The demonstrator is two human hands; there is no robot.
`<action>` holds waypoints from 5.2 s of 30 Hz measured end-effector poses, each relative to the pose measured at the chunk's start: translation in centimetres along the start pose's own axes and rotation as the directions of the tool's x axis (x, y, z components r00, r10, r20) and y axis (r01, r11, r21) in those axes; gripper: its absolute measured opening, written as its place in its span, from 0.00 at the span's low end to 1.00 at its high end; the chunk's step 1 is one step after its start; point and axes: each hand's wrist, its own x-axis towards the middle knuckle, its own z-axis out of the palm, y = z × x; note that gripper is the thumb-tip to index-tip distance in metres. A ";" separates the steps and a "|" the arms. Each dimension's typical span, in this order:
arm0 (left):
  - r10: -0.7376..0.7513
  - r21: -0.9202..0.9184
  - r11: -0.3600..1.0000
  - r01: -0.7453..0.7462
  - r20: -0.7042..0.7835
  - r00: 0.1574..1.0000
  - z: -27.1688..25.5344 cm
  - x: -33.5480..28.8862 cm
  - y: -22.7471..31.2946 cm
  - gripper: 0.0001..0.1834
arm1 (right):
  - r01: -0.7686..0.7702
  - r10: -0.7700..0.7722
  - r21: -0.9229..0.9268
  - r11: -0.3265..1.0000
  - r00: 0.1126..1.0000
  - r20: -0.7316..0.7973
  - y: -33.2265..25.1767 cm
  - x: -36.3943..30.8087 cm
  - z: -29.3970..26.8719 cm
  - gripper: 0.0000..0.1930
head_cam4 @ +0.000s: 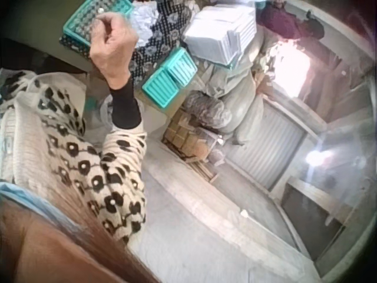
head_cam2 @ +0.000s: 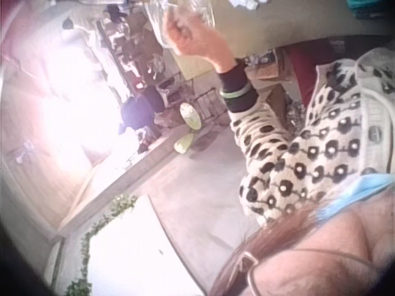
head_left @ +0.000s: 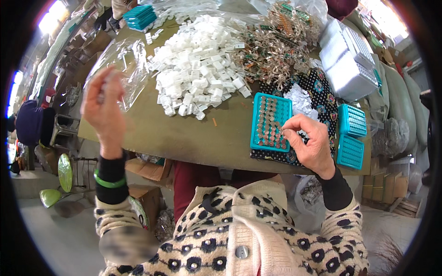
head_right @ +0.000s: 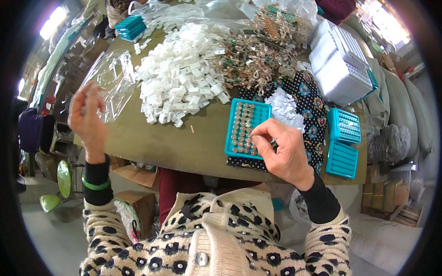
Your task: The person repeatedly picks small white plastic housings and metal pins from a table, inserts the pins into the housings, and places the assembled units into a blue tray. The person handles items one at a time, occasionally adjusting the position of the tray and components.
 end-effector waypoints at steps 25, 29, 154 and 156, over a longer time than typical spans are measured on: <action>-0.020 0.159 0.986 -0.055 0.436 0.900 7.3 -11.1 0.3 0.06 | 0.151 -0.119 -0.469 0.870 0.988 0.098 9.3 14.4 3.6 0.05; -0.109 0.031 0.994 0.107 0.452 0.885 8.2 -12.0 0.6 0.06 | -0.360 0.329 0.302 0.883 0.933 0.148 7.5 15.5 0.7 0.07; -0.192 0.500 0.860 0.105 0.126 0.973 4.2 -10.0 -5.1 0.10 | -0.328 0.261 0.566 0.756 0.945 0.200 -4.1 -0.9 10.9 0.04; -0.212 0.362 0.913 0.186 0.031 0.977 4.4 -9.5 -4.4 0.11 | -0.318 0.263 0.607 0.728 0.948 0.182 -4.0 -0.4 10.9 0.04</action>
